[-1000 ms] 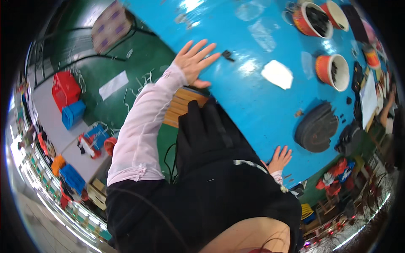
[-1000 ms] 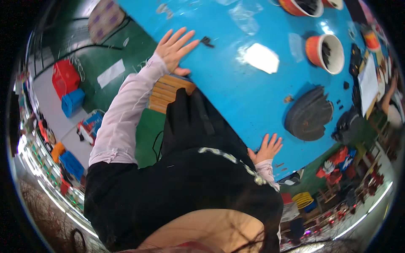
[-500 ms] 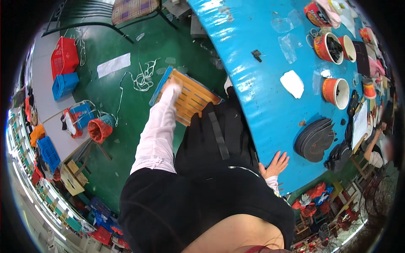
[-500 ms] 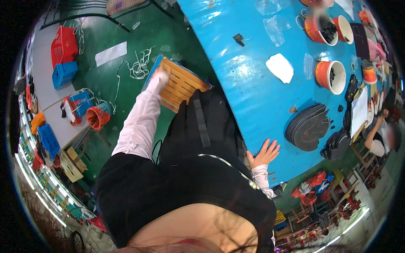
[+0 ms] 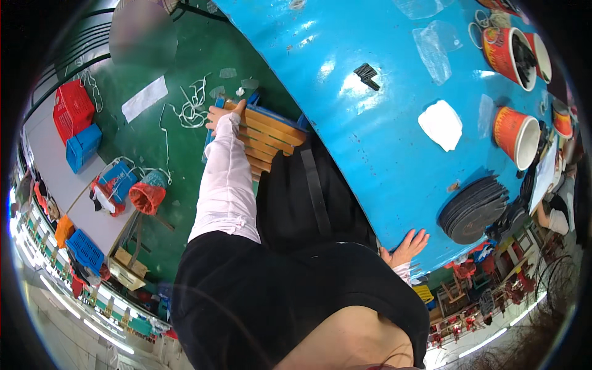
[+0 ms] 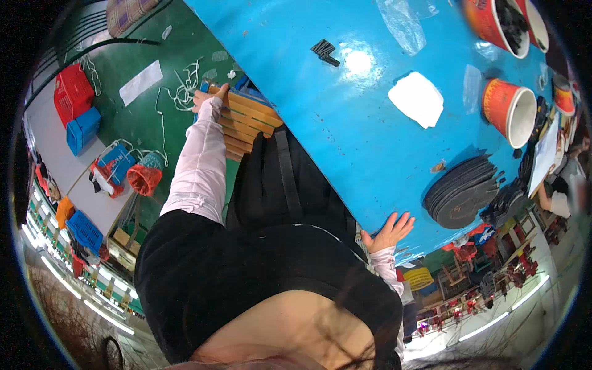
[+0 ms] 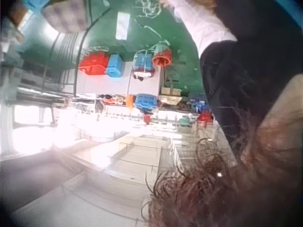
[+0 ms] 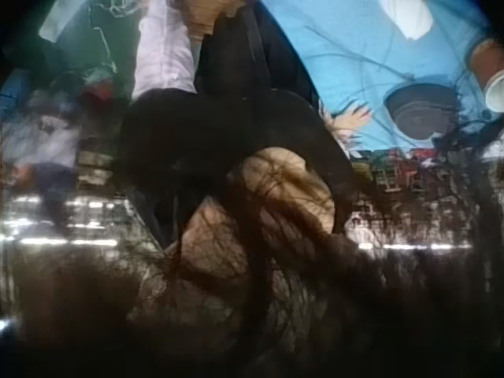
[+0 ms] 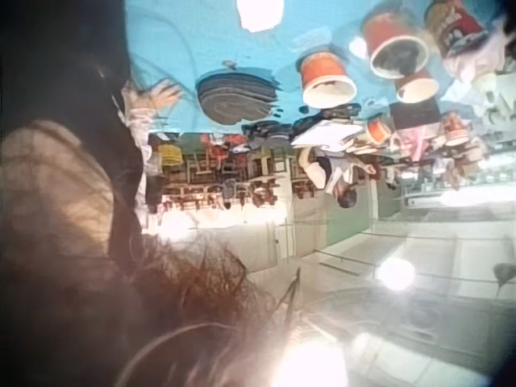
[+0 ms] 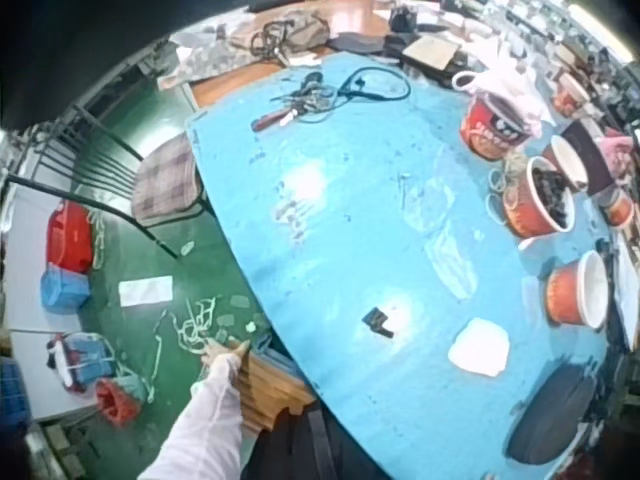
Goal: Manually attaching small plastic components to the upper part of a shoe.
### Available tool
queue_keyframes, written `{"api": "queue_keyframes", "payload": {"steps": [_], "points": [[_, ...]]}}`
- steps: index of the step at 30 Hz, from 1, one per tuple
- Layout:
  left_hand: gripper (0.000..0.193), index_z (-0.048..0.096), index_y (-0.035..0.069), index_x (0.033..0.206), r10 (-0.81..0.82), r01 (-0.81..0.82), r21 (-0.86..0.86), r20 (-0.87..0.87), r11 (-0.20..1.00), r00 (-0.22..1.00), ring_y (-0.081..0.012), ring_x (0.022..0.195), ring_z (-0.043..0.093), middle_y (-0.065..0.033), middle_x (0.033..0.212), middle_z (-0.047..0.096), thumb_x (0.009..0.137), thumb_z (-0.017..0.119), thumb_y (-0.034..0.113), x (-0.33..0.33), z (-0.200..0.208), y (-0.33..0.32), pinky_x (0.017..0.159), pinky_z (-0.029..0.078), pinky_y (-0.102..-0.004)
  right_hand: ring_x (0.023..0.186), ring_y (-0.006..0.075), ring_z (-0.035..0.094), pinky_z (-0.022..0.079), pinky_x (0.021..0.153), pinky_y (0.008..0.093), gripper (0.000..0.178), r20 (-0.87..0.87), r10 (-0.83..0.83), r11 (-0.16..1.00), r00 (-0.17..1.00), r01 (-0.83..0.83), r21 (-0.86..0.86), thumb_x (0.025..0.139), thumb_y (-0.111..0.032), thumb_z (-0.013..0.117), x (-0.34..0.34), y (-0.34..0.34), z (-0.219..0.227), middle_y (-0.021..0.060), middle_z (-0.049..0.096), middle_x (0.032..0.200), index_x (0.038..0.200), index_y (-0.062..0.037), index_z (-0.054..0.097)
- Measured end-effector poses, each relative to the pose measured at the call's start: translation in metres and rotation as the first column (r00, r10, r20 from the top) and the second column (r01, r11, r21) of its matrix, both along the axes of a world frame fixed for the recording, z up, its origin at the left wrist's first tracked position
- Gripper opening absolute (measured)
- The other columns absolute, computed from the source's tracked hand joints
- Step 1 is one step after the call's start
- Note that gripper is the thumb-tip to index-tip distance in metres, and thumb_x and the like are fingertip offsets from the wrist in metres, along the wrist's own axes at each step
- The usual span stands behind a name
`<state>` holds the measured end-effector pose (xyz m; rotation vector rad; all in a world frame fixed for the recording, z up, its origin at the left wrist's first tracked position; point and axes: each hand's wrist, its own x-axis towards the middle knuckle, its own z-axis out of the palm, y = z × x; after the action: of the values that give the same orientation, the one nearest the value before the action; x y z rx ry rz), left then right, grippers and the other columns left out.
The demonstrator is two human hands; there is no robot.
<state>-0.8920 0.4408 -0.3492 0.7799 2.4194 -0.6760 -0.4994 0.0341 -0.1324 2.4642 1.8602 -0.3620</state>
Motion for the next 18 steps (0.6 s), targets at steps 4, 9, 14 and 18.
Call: {"api": "queue_keyframes", "payload": {"steps": [4, 9, 14, 18], "points": [[0.103, 0.038, 0.010, 0.133, -0.216, 0.215, 0.075, 0.007, 0.974, 0.976, -0.0343, 0.126, 0.038, -0.0087, 0.136, 0.043, 0.058, 0.074, 0.070, 0.046, 0.003, -0.005, 0.098, 0.038, -0.0551, 0.137, 0.0550, 0.012, 0.014, 0.104, 0.0692, 0.101, 0.014, -0.003, 0.999, 1.000, 0.002, 0.038, 0.079, -0.076, 0.042, -0.005, 0.001, 0.002, 0.0293, 0.015, 0.152, 0.150, -0.0061, 0.020], [0.063, 0.040, 0.016, 0.134, -0.415, 0.409, 0.120, 0.028, 0.904, 0.909, -0.0315, 0.121, 0.039, -0.0040, 0.133, 0.044, 0.085, 0.060, 0.050, 0.087, -0.049, -0.033, 0.092, 0.037, -0.0601, 0.137, 0.0531, 0.015, 0.014, 0.104, 0.0690, 0.100, 0.045, -0.023, 0.997, 0.999, 0.020, 0.072, 0.078, -0.077, 0.041, -0.011, 0.000, -0.003, 0.0259, 0.018, 0.152, 0.150, -0.0088, 0.022], [0.037, 0.055, 0.013, 0.122, -0.917, 0.828, 0.394, 0.171, 0.398, 0.360, -0.0326, 0.108, 0.049, -0.0043, 0.126, 0.054, 0.091, 0.053, 0.034, 0.043, -0.152, -0.021, 0.083, 0.041, -0.0566, 0.136, 0.0519, 0.021, 0.016, 0.106, 0.0659, 0.097, 0.056, -0.083, 0.988, 0.995, 0.076, 0.132, 0.078, -0.076, 0.041, -0.021, 0.009, -0.010, 0.0259, 0.026, 0.150, 0.147, -0.0104, 0.029], [0.036, 0.057, 0.012, 0.119, -0.947, 0.653, 0.688, 0.270, 0.316, 0.174, -0.0336, 0.107, 0.050, -0.0059, 0.124, 0.055, 0.090, 0.054, 0.032, 0.039, -0.073, 0.004, 0.084, 0.041, -0.0552, 0.137, 0.0491, 0.022, 0.016, 0.107, 0.0645, 0.094, 0.067, -0.135, 0.986, 0.989, 0.127, 0.111, 0.079, -0.078, 0.039, -0.025, 0.011, -0.004, 0.0224, 0.026, 0.151, 0.147, -0.0136, 0.031]]}}
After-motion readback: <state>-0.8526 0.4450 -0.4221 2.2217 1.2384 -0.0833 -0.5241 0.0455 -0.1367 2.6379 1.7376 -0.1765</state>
